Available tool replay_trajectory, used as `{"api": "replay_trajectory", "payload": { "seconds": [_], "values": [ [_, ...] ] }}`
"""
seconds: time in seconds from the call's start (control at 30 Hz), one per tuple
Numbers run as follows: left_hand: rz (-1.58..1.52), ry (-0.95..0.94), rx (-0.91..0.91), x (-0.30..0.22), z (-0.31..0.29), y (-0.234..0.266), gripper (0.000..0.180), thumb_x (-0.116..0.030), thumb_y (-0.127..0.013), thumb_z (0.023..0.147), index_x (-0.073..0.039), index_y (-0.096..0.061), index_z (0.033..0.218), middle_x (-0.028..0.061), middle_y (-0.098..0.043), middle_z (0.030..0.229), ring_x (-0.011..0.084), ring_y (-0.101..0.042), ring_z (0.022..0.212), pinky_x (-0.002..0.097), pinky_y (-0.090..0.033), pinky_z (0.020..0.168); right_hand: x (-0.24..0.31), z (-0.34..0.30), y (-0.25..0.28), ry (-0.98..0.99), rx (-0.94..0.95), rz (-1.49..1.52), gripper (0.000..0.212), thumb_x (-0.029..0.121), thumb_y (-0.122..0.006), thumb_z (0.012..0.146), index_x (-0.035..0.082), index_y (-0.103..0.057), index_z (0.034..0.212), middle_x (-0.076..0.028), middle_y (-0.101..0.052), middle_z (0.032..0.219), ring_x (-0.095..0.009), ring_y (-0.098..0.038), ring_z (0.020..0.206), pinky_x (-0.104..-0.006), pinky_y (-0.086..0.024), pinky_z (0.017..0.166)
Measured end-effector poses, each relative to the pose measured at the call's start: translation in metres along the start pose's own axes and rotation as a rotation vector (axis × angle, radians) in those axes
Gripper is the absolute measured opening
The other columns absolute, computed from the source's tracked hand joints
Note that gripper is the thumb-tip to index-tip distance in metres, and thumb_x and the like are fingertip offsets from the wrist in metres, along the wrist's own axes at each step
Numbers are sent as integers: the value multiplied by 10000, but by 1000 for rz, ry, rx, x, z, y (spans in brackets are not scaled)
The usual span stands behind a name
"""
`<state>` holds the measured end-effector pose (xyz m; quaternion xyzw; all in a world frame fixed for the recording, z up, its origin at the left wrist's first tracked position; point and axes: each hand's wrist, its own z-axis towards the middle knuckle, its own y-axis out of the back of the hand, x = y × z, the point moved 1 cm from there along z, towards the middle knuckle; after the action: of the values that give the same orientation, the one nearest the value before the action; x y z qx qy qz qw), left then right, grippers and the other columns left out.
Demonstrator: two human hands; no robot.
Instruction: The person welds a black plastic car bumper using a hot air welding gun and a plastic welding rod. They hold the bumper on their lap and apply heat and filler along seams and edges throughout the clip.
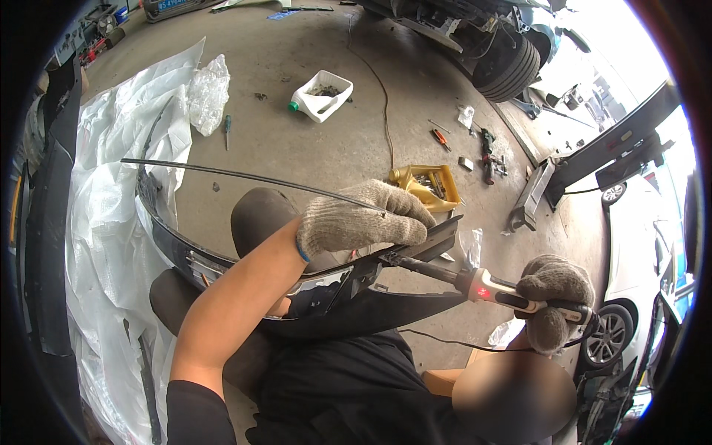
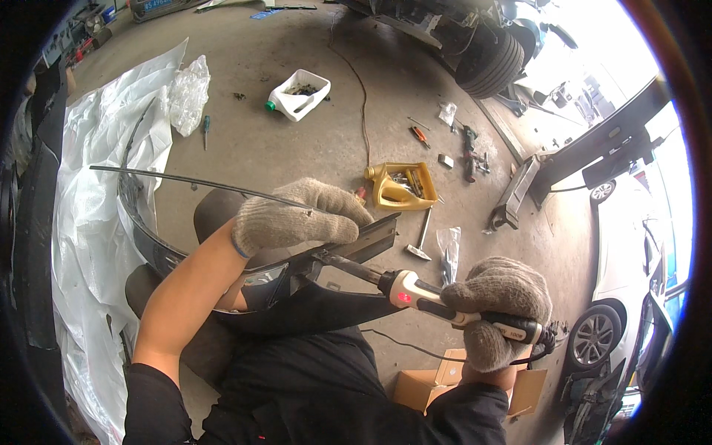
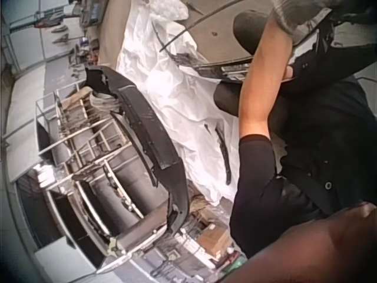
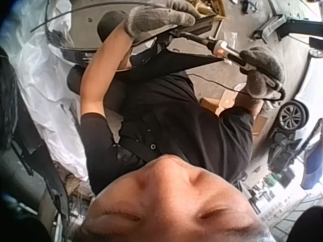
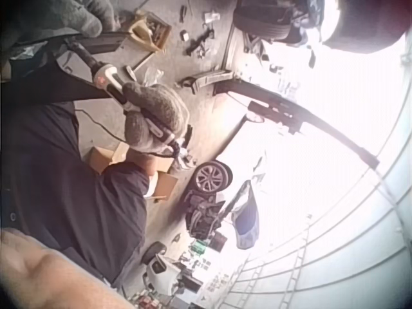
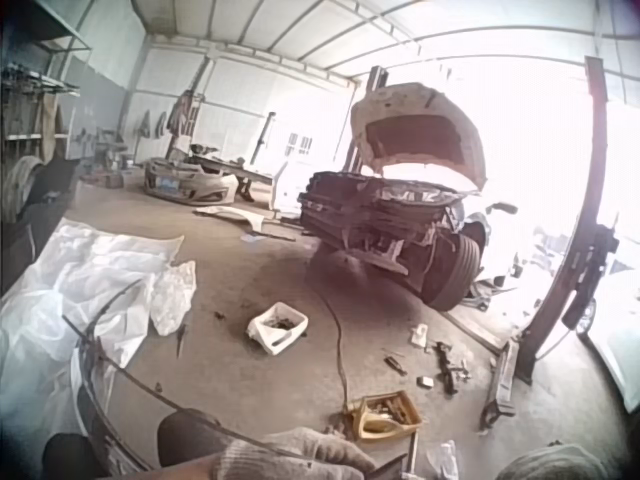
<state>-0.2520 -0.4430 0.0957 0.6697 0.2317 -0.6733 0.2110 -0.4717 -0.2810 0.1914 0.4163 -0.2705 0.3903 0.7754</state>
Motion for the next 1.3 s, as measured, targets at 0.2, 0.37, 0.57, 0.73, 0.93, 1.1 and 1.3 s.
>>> {"api": "replay_trajectory", "payload": {
  "seconds": [0.2,0.37,0.57,0.73,0.93,1.1,1.3],
  "values": [
    [-44,0,23,0,0,0,359,-193,-726,823,-5,-693,1127,155,-706,1013,195,-667,915,292,-525,828,-4,6,-2,162,37,93,356,358,-786,735,15,-712,795,-55,-604,613,-151,-553,502,-262,-423,507],
    [-38,4,7,-1,-1,-1,351,-189,-722,827,-3,-694,1123,152,-705,1006,191,-665,905,291,-524,817,-6,10,-1,269,82,133,348,305,-783,776,-26,-693,833,-68,-607,610,-120,-526,427,-229,-404,442],
    [-7,21,-9,0,-2,0,359,-199,-729,819,-7,-697,1120,151,-706,998,194,-660,928,303,-516,832,8,3,-5,-59,-21,158,426,449,-838,636,57,-744,776,-33,-607,640,-175,-592,576,-285,-473,562],
    [-78,29,16,-4,-2,-2,357,-195,-731,811,-12,-700,1117,153,-708,1000,207,-662,932,312,-515,836,8,0,2,23,8,49,441,437,-833,644,44,-737,820,-39,-622,653,-173,-592,582,-300,-489,592],
    [-49,26,13,-2,-2,0,348,-185,-725,812,-12,-701,1114,155,-707,1004,203,-662,933,300,-515,836,-11,-5,6,274,-52,46,383,340,-806,741,-17,-696,824,-83,-602,647,-143,-530,495,-241,-388,442],
    [-108,14,20,2,-2,-1,350,-182,-724,818,-5,-697,1119,139,-706,1004,190,-660,921,291,-515,832,-8,-2,4,301,-25,73,385,329,-813,720,-22,-693,823,-85,-601,654,-151,-525,498,-248,-382,433],
    [-89,7,16,2,-3,1,344,-175,-722,822,-2,-696,1118,133,-703,1005,183,-656,916,291,-516,837,-5,3,-4,210,36,163,376,335,-795,728,-18,-703,823,-85,-610,650,-152,-534,492,-251,-409,458]
  ]
}}
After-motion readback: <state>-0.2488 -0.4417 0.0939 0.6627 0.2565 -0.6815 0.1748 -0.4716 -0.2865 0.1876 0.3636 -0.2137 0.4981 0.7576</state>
